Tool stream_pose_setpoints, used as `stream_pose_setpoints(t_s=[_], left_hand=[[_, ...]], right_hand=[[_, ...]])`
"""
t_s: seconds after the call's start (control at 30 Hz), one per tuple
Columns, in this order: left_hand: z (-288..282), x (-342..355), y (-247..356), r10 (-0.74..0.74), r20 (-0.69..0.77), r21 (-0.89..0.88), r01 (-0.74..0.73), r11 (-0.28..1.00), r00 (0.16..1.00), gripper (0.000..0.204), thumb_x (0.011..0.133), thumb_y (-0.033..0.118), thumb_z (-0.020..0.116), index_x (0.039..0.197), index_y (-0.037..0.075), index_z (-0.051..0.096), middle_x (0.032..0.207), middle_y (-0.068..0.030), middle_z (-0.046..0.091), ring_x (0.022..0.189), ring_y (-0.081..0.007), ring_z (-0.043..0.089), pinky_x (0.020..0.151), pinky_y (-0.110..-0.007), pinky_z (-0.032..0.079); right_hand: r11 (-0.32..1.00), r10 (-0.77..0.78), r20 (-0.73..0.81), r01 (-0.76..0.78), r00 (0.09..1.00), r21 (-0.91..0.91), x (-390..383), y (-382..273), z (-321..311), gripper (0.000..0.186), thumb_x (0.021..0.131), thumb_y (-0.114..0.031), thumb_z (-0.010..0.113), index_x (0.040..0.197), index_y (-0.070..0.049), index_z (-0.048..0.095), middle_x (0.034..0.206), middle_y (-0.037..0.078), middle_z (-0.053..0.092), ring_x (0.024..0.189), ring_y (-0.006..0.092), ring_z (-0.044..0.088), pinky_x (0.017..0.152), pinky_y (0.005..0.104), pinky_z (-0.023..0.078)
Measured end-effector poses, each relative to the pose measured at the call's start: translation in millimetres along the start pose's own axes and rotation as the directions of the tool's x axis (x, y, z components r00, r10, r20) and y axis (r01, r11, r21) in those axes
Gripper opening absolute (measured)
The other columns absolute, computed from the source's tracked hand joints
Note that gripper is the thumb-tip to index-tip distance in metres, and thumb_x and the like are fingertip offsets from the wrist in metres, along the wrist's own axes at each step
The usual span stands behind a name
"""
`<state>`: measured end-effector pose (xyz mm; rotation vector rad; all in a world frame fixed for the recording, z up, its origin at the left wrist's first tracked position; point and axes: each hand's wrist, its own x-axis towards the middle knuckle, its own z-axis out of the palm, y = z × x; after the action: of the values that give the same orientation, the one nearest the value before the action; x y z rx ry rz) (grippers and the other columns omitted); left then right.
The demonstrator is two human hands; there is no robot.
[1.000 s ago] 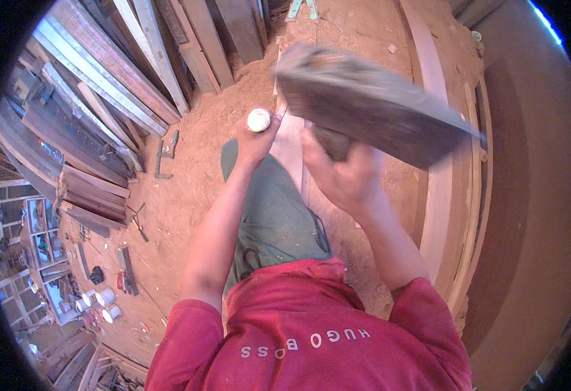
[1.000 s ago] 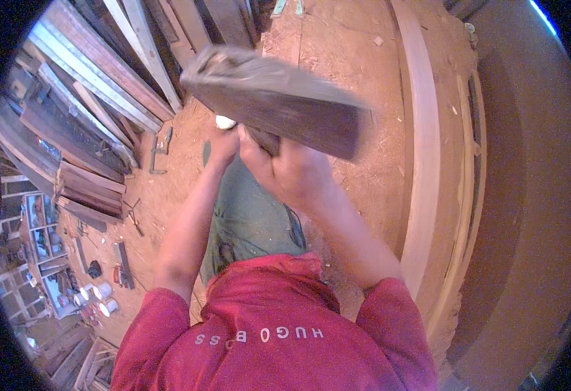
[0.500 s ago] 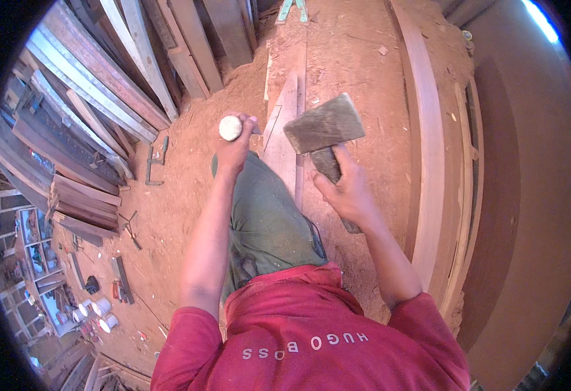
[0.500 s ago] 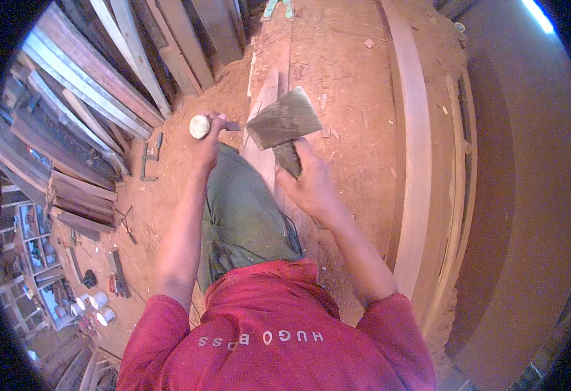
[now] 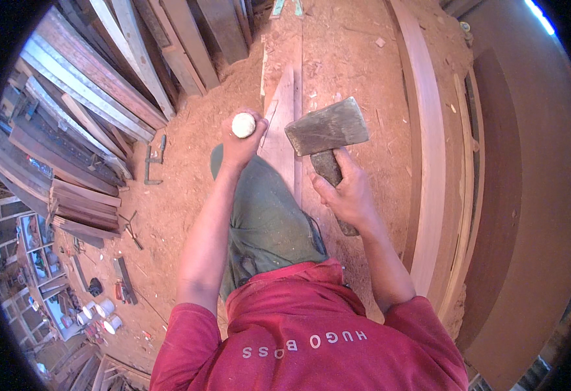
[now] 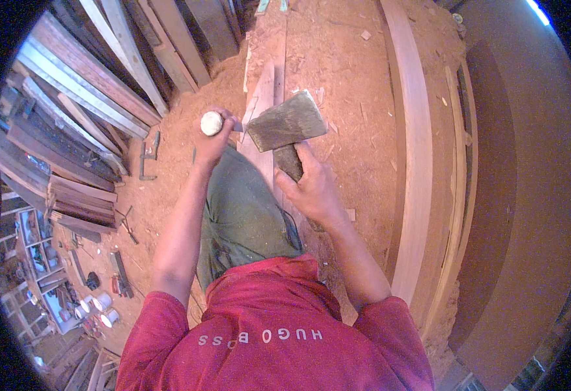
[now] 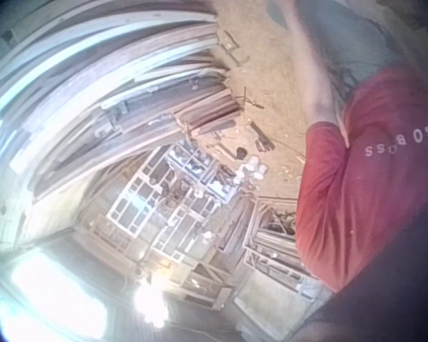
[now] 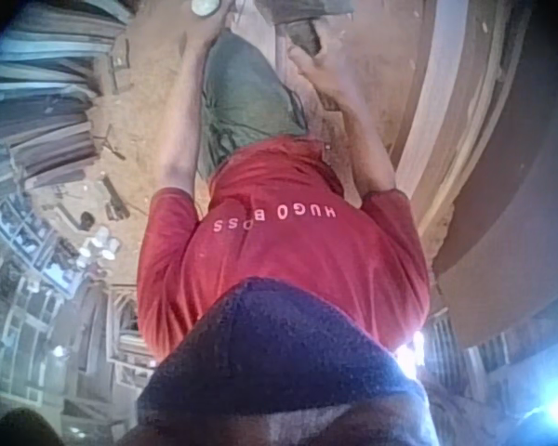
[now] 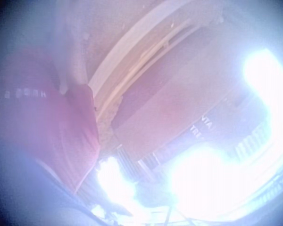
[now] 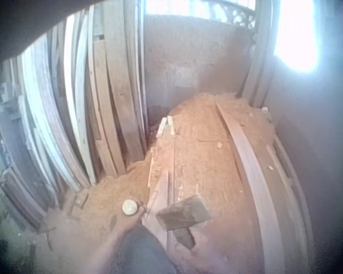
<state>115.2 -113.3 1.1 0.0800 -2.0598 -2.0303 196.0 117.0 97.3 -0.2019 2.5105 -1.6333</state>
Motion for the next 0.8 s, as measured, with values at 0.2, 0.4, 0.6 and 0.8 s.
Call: stream_pose_setpoints(t_s=[0.2, 0.4, 0.6, 0.8], left_hand=[[0, 1, 2, -0.006, -0.004, 0.019, 0.006, 1.0, 1.0, 0.01, 0.081, 0.004, 0.072, 0.081, 0.004, 0.062, 0.075, -0.0005, 0.063, 0.071, -0.0082, 0.06, 0.066, -0.027, 0.05], [16, 1, 24, 0.132, 0.115, 0.305, -0.162, 0.939, 0.984, 0.013, 0.079, 0.007, 0.074, 0.083, 0.005, 0.062, 0.074, -0.001, 0.062, 0.072, -0.0116, 0.059, 0.07, -0.03, 0.05], [14, -3, 16, 0.142, 0.064, 0.179, -0.151, 0.972, 0.988, 0.016, 0.077, 0.006, 0.075, 0.09, 0.002, 0.066, 0.083, -0.0038, 0.068, 0.079, -0.0111, 0.063, 0.073, -0.03, 0.051], [9, 1, 16, 0.056, 0.217, 0.24, -0.109, 0.965, 0.975, 0.022, 0.076, 0.004, 0.075, 0.097, 0.0, 0.068, 0.089, -0.0068, 0.072, 0.084, -0.0131, 0.067, 0.077, -0.031, 0.053]], right_hand=[[0.998, 0.058, 0.046, -0.059, 0.997, 0.029, 4, -15, 1, 0.048, 0.082, -0.014, 0.071, 0.125, -0.001, 0.053, 0.096, 0.024, 0.066, 0.09, 0.0381, 0.069, 0.075, 0.0429, 0.053], [0.998, -0.058, -0.054, 0.059, 0.997, 0.024, 7, -47, -7, 0.047, 0.083, -0.015, 0.072, 0.124, -0.002, 0.055, 0.098, 0.021, 0.066, 0.087, 0.0345, 0.067, 0.079, 0.0399, 0.052], [0.742, -0.658, -0.216, 0.572, 0.721, -0.351, 27, -73, 5, 0.04, 0.084, -0.019, 0.072, 0.118, -0.002, 0.059, 0.098, 0.024, 0.066, 0.087, 0.0392, 0.067, 0.076, 0.0453, 0.053], [0.867, -0.071, 0.19, 0.155, 0.979, -0.474, 41, -29, 6, 0.051, 0.084, -0.016, 0.067, 0.128, -0.001, 0.047, 0.09, 0.027, 0.066, 0.087, 0.0465, 0.064, 0.074, 0.0534, 0.052]])
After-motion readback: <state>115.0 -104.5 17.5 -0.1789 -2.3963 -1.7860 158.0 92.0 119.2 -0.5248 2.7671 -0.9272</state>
